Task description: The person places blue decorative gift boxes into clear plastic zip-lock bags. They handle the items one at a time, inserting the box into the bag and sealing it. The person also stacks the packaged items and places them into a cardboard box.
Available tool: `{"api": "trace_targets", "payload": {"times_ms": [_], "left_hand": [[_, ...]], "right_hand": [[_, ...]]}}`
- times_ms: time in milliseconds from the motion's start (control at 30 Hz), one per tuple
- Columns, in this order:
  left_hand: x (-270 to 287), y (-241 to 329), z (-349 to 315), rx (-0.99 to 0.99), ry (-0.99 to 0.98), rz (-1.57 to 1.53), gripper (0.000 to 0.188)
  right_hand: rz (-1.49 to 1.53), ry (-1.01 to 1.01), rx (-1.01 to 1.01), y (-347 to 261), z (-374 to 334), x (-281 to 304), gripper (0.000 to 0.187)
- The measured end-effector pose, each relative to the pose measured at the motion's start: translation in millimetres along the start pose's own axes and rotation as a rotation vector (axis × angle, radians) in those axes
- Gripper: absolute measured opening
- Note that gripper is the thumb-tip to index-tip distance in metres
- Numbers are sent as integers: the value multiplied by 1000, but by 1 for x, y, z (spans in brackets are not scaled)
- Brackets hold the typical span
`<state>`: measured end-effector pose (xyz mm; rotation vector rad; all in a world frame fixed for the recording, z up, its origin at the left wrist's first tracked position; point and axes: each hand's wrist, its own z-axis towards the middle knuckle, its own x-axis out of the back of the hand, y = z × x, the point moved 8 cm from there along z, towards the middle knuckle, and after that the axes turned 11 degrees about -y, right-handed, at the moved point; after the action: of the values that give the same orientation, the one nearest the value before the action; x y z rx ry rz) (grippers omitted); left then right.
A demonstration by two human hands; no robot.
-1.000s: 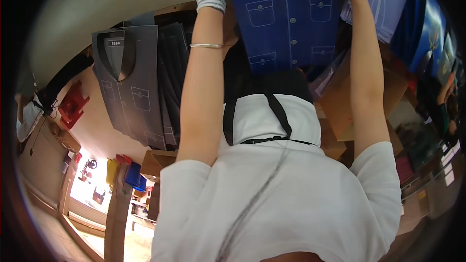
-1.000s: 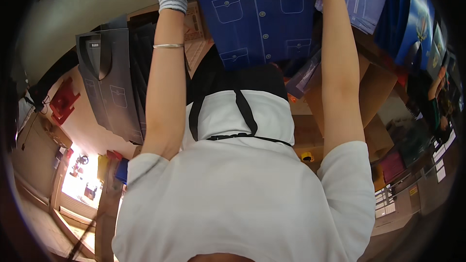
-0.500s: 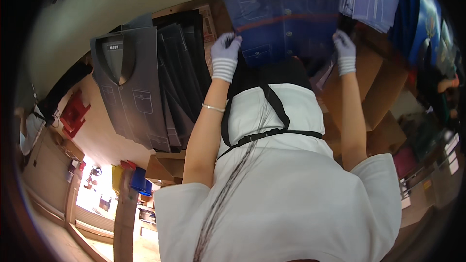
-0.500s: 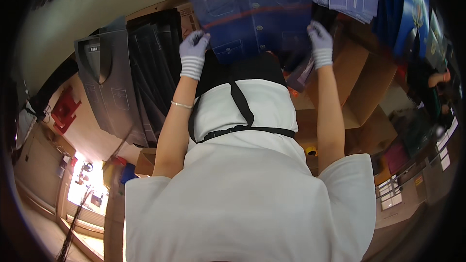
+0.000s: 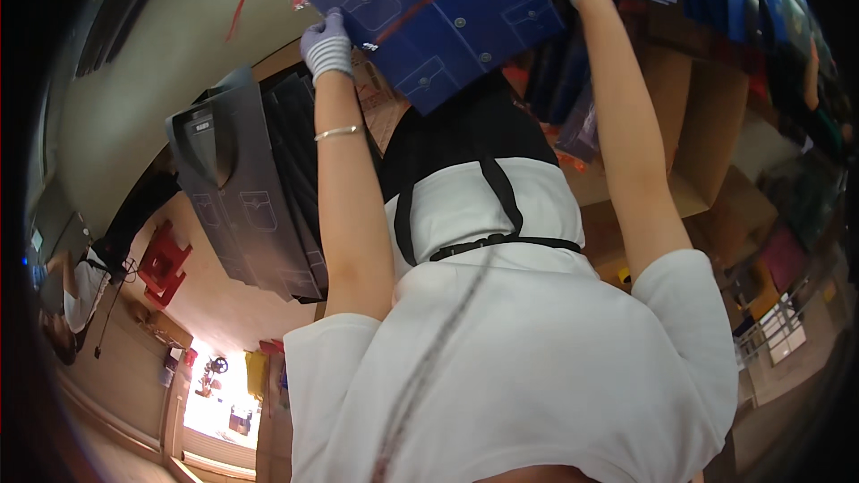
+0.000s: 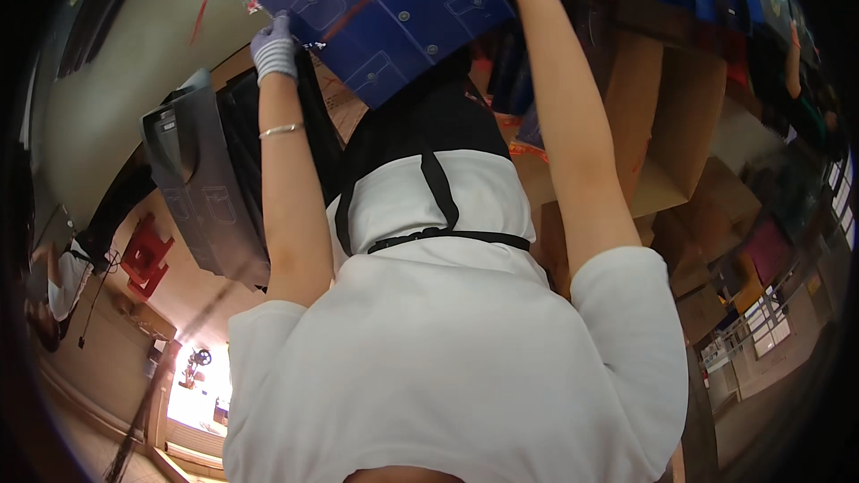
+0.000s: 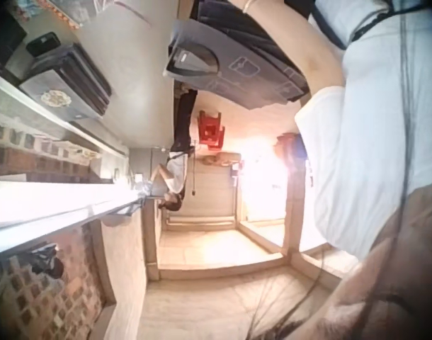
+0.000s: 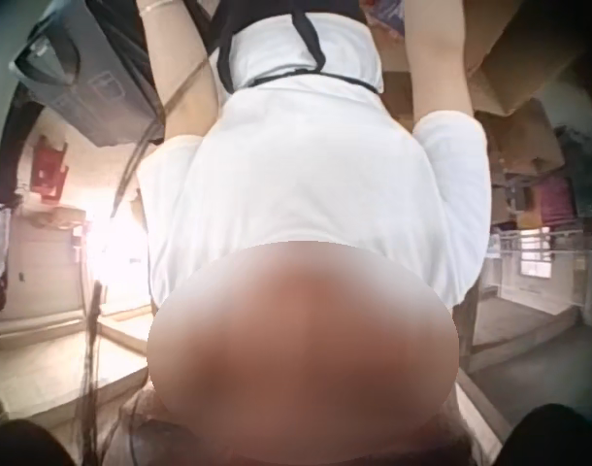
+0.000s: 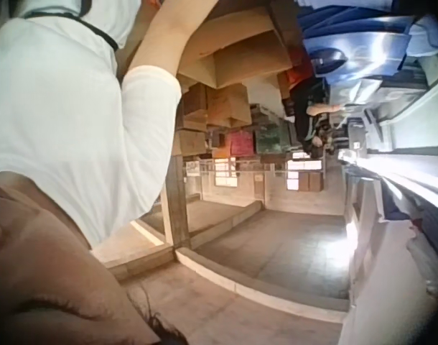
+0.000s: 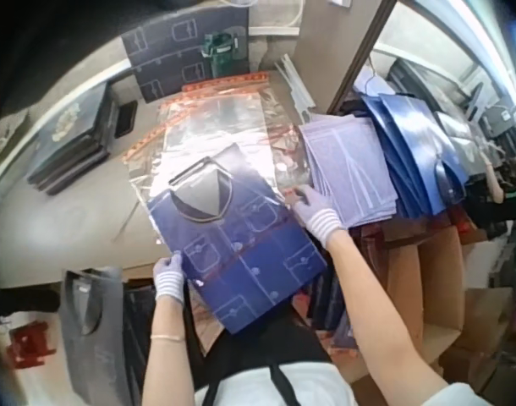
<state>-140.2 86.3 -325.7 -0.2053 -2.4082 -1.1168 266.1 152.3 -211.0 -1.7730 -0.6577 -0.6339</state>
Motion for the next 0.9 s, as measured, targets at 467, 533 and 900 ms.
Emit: {"api": "trace_targets", "payload": {"times_ms": [467,533,900], "left_hand": [[-48,-38,-97,-104,-243,-482,21],[-58,-30,-120,-108,-320,-351,15],[-89,-62,-201,-230,-682,82,14]], "right_hand": [[379,45,18,70,-63,-24,32],[505,33,-22,113,-87,-22,35],[1388,-245,-622,184,-243,-89,38]]}}
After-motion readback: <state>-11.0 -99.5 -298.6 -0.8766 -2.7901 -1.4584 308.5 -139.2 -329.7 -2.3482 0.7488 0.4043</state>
